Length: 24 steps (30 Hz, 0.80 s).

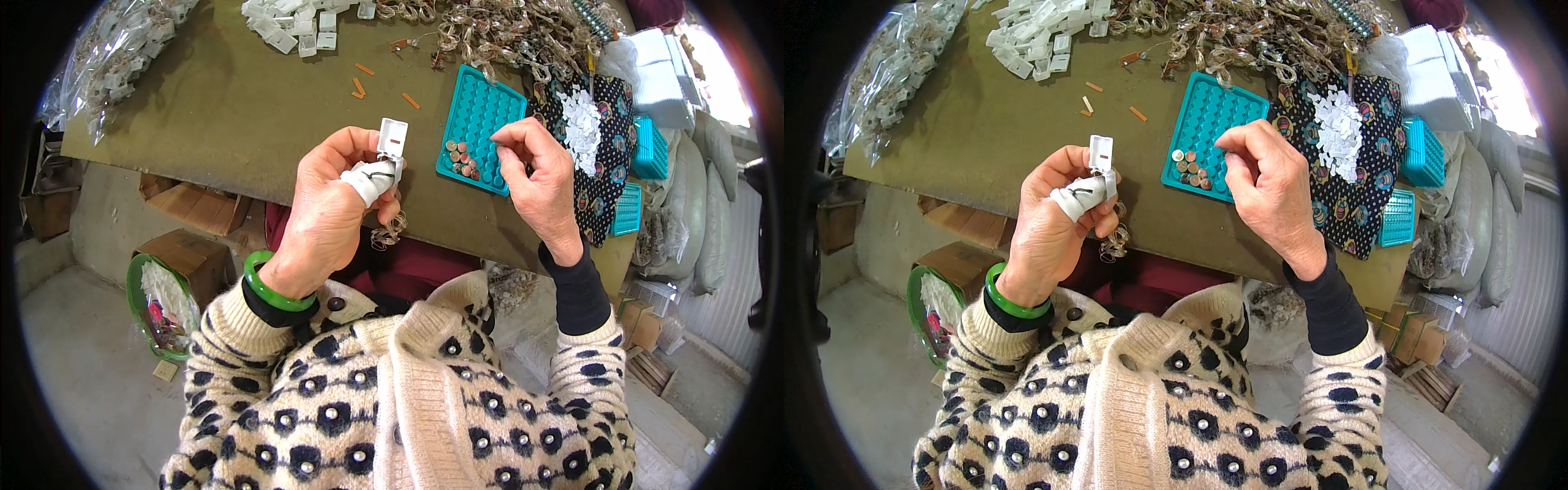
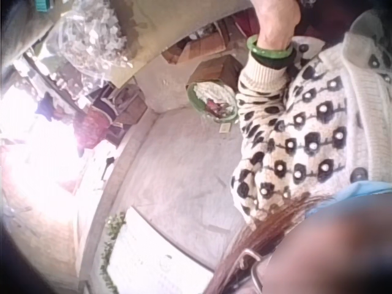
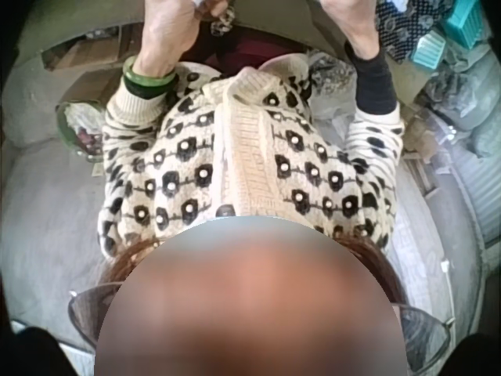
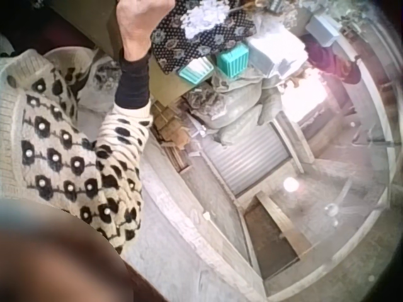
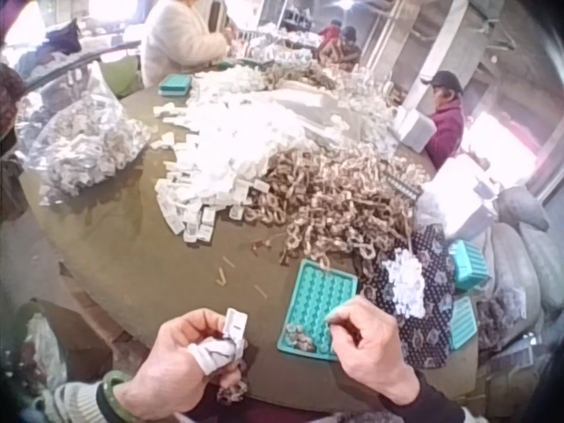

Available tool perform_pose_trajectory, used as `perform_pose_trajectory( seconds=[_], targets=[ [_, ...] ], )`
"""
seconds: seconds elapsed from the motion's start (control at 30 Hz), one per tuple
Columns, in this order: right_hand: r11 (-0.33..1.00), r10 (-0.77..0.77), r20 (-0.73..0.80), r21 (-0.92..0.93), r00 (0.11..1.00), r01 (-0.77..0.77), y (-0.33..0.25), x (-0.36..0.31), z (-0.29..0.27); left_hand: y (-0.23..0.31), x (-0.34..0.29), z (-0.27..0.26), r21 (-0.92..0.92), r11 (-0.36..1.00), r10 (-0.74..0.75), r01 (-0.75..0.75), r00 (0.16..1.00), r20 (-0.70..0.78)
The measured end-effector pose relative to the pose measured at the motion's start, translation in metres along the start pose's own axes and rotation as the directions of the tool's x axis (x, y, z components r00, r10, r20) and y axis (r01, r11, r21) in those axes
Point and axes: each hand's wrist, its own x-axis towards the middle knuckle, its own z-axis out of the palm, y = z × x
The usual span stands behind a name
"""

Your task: The person assembles small electronic components by hand. They pick up white plastic housings and metal contacts from a table, insert the contacts into the housings, and place the assembled units into a blue tray. The person repeats this process for multiple units.

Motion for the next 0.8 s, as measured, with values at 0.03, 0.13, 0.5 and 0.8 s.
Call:
perform_pose_trajectory(
  seconds=[0.03,0.13,0.5,0.8],
  targets=[
    [0.999,-0.042,0.011,-0.019,0.999,0.042,-0.002,-0.001,-0.002,0.0,0.0,0.0,0.0,1.0,0.0,0.0,1.0,0.003],
    [0.999,-0.005,0.076,-0.038,0.997,0.008,-0.011,-0.009,-0.005,0.0,0.0,0.0,0.004,1.0,0.008,-0.008,1.0,-0.001],
    [0.956,-0.062,0.147,-0.274,0.987,0.101,-0.012,-0.025,0.007,-0.004,-0.004,0.005,-0.008,0.999,0.039,-0.038,0.997,0.063],
    [0.987,-0.065,0.106,-0.138,0.992,0.079,-0.015,-0.019,0.003,-0.005,-0.012,0.019,0.054,0.998,0.027,-0.029,0.999,0.032]
  ],
)
